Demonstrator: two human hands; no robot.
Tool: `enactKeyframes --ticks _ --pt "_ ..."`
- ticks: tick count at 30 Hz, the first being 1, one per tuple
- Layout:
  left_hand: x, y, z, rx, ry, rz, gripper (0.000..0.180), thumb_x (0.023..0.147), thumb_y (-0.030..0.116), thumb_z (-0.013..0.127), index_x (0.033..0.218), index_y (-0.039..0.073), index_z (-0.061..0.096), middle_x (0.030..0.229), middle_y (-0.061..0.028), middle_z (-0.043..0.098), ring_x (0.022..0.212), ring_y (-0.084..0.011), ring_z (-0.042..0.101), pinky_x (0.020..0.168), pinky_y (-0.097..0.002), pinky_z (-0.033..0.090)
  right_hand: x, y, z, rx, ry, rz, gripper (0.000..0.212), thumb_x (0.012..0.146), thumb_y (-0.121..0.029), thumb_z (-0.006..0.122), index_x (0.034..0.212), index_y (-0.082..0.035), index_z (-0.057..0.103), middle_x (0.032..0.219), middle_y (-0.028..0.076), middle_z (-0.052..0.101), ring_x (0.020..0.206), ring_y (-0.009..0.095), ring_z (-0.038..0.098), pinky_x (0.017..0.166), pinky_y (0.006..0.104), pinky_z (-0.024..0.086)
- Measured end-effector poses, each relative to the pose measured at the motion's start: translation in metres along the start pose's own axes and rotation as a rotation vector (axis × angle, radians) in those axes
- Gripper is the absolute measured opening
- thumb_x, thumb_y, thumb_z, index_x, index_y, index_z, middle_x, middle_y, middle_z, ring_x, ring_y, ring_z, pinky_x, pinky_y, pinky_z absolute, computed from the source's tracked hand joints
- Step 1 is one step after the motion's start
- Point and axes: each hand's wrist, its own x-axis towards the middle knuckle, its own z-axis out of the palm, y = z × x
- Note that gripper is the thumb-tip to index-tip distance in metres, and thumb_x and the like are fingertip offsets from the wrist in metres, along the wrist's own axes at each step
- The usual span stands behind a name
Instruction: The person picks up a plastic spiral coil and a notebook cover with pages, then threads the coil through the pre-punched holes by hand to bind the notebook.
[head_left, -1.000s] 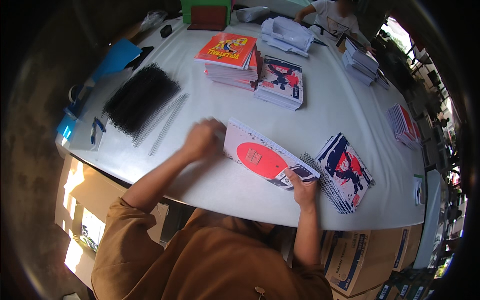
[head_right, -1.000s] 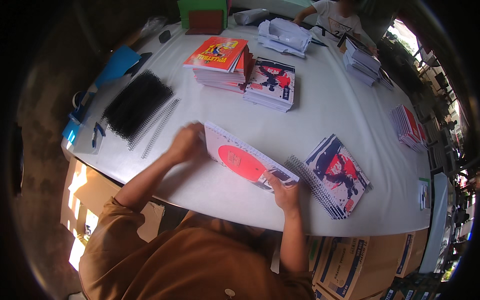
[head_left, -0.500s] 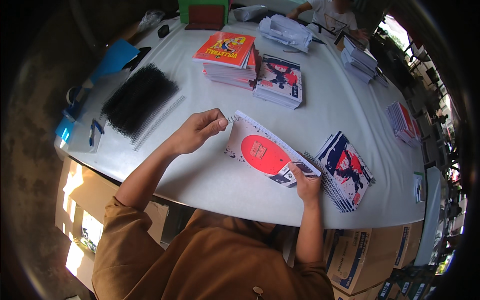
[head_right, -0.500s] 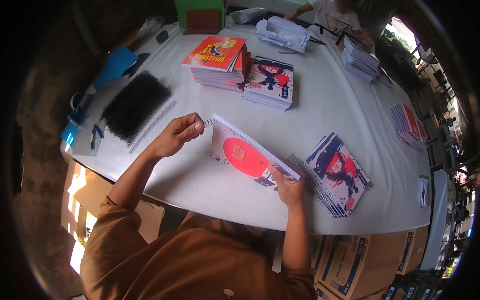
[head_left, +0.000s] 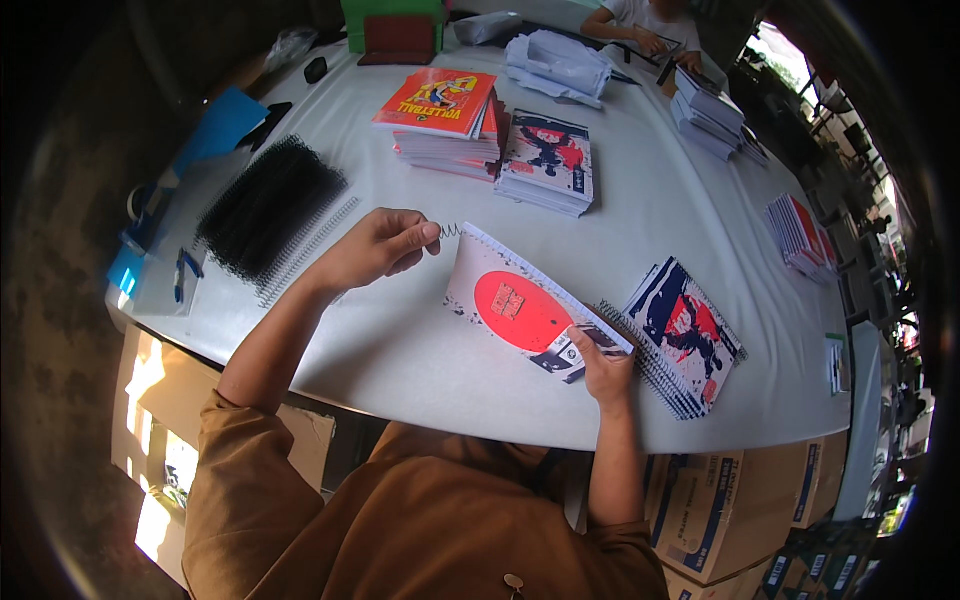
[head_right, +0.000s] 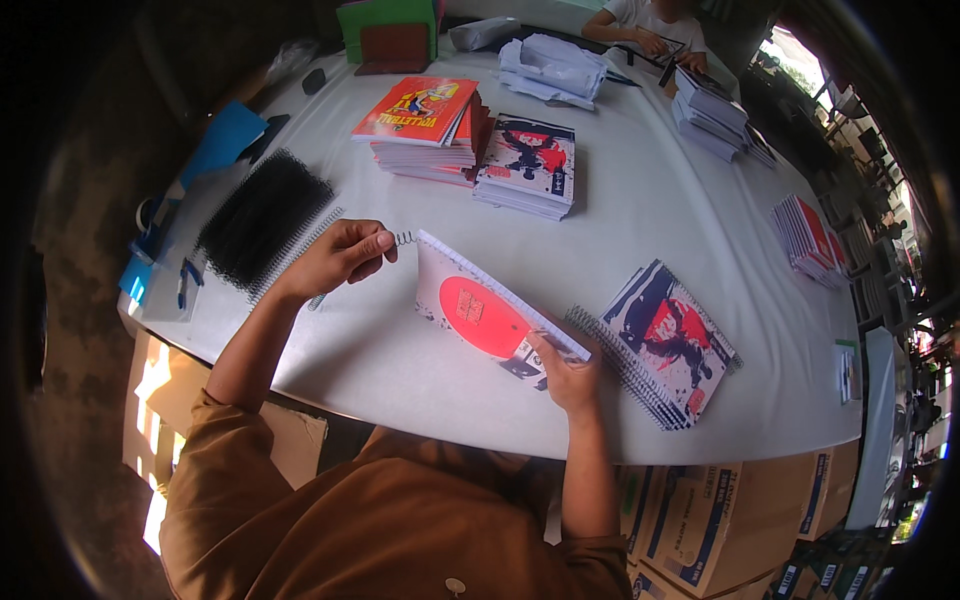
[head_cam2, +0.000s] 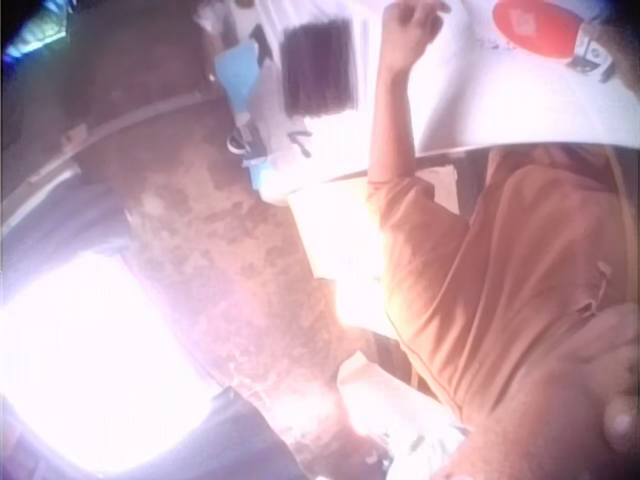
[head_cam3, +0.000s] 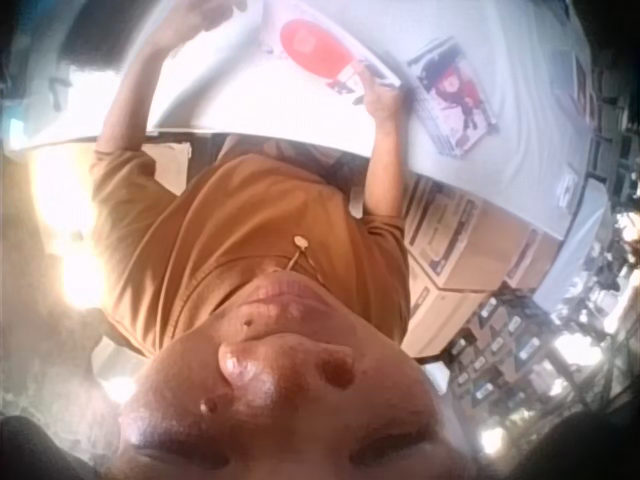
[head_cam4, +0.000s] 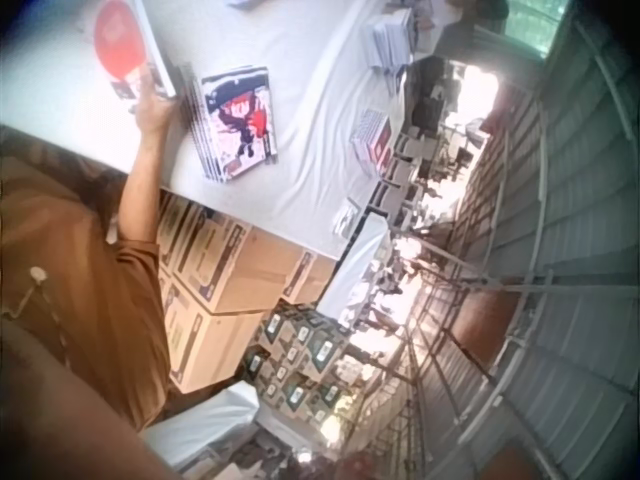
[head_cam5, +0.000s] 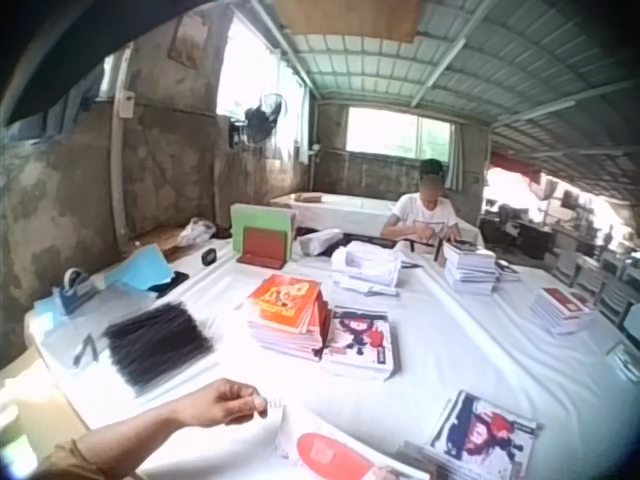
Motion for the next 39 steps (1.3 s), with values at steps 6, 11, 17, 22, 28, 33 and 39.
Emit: enactKeyframes --ticks 6,11,17,22,28,33,39 --pt "0.004 0.009 0.000 -0.109 0.057 -0.014 0.027 0.089 0.030 0.054 0.081 0.005 0.058 0.059 0.0027 0.049 0.049 -0.0039 0.038 0.045 -0.0181 0.031 0.006 -0.020 -0.001 -0.182 -0.174 -0.115 0.024 0.081 -0.001 0.062 0.104 0.004 0.061 0.089 0.008 0.066 0.078 0.009 0.060 0.070 0.0230 0.048" --pt "0.009 0.027 -0.008 0.562 0.048 0.533 0.033 0.076 0.011 0.069 0.105 0.007 0.053 0.101 -0.0061 0.053 0.079 -0.0142 0.049 0.069 -0.0268 0.041 -0.004 -0.014 0.001 0.011 -0.133 0.008 0.019 0.082 -0.001 0.061 0.100 0.005 0.062 0.088 0.006 0.066 0.079 0.009 0.059 0.070 0.0237 0.048" --pt "0.000 0.055 0.000 1.067 0.013 0.376 0.018 0.066 0.013 0.073 0.079 0.007 0.062 0.083 -0.0067 0.059 0.090 -0.0228 0.053 0.083 -0.0348 0.036 -0.007 -0.004 0.007 -0.198 -0.139 -0.276 0.031 0.080 0.002 0.059 0.111 -0.005 0.060 0.093 0.011 0.066 0.077 0.016 0.062 0.065 0.0275 0.050" --pt "-0.001 0.040 0.027 1.447 0.416 0.683 0.093 0.069 0.050 0.063 0.133 -0.003 0.023 0.138 -0.0274 0.020 0.129 -0.0426 0.016 0.103 -0.0534 0.010 -0.013 -0.011 0.006 -0.247 -0.148 -0.344 0.051 0.068 0.011 0.056 0.116 -0.009 0.057 0.108 0.013 0.061 0.094 0.026 0.062 0.084 0.0319 0.050" --pt "-0.013 -0.057 0.039 1.541 0.573 1.029 0.109 0.075 0.076 0.029 0.136 -0.011 0.002 0.141 -0.0338 0.002 0.130 -0.0506 -0.004 0.100 -0.0587 -0.011 -0.028 -0.008 0.015 -0.309 -0.112 -0.446 0.057 0.065 0.008 0.059 0.119 -0.012 0.056 0.113 0.013 0.059 0.096 0.028 0.061 0.081 0.0338 0.049" --pt "0.011 -0.091 0.038 1.189 0.778 0.970 0.114 0.071 0.079 0.031 0.136 -0.010 0.004 0.140 -0.0332 0.006 0.131 -0.0464 -0.001 0.101 -0.0568 -0.009 -0.034 -0.013 0.039 -0.275 -0.165 -0.361 0.061 0.066 0.006 0.061 0.124 -0.012 0.051 0.112 0.012 0.060 0.084 0.027 0.064 0.074 0.0337 0.052" --pt "0.021 -0.024 0.036 1.215 1.005 1.049 0.109 0.074 0.079 0.013 0.134 -0.012 0.017 0.139 -0.0344 0.008 0.131 -0.0478 -0.005 0.099 -0.0603 -0.009 -0.037 -0.019 0.024 -0.452 -0.066 -0.542 0.036 0.074 0.000 0.062 0.110 0.000 0.059 0.105 0.016 0.062 0.081 0.025 0.066 0.065 0.0291 0.054"
